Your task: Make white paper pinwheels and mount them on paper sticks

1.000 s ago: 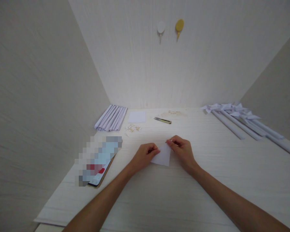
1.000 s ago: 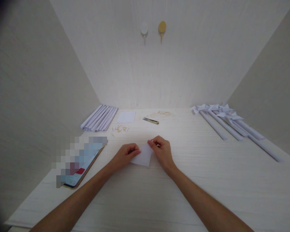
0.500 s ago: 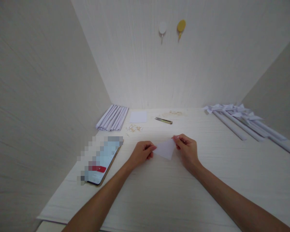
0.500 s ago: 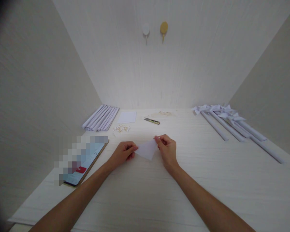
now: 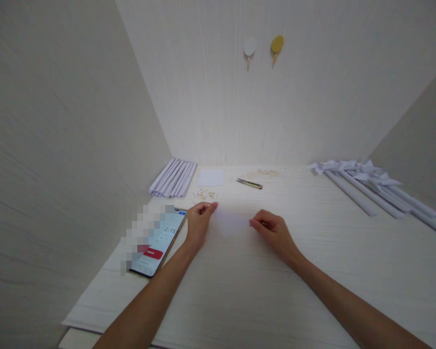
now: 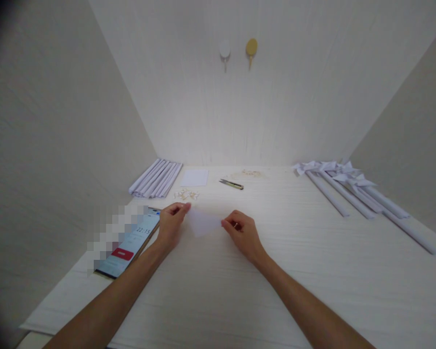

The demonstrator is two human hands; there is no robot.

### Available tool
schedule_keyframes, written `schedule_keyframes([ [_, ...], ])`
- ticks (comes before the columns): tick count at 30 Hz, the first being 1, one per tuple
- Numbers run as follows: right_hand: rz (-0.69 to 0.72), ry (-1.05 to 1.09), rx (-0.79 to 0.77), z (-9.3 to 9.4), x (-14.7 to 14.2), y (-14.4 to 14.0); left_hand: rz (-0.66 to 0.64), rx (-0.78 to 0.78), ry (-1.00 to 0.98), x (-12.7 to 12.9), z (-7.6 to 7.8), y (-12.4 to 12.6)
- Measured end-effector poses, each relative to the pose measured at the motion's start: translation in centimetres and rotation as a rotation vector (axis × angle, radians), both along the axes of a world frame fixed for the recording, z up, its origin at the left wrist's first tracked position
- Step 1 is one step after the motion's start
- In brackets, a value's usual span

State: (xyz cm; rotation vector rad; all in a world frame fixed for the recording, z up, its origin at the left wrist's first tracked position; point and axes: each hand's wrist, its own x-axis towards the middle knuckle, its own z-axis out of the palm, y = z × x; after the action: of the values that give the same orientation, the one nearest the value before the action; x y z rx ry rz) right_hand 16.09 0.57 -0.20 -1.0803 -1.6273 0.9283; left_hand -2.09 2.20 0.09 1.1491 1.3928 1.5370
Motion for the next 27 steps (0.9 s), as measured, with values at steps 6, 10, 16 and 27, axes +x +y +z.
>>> schedule_keyframes([
  [6,0.227,-0.16,0.037,0.0,-0.3,-0.1,-0.076,-0.056,-0.115,0.5,-0.3,-0.2],
  [10,0.137,-0.124,0.057,0.2,-0.1,0.0,-0.177,-0.172,-0.079,1.3,-0.7,-0.6],
  [16,0.251,-0.099,-0.051,0.2,-0.1,-0.1,-0.17,-0.11,0.05,1.5,-0.4,-1.0],
  [27,0.25,-0.286,0.006,0.0,-0.4,-0.2,-0.193,-0.076,0.28,2.2,-0.1,-1.8],
])
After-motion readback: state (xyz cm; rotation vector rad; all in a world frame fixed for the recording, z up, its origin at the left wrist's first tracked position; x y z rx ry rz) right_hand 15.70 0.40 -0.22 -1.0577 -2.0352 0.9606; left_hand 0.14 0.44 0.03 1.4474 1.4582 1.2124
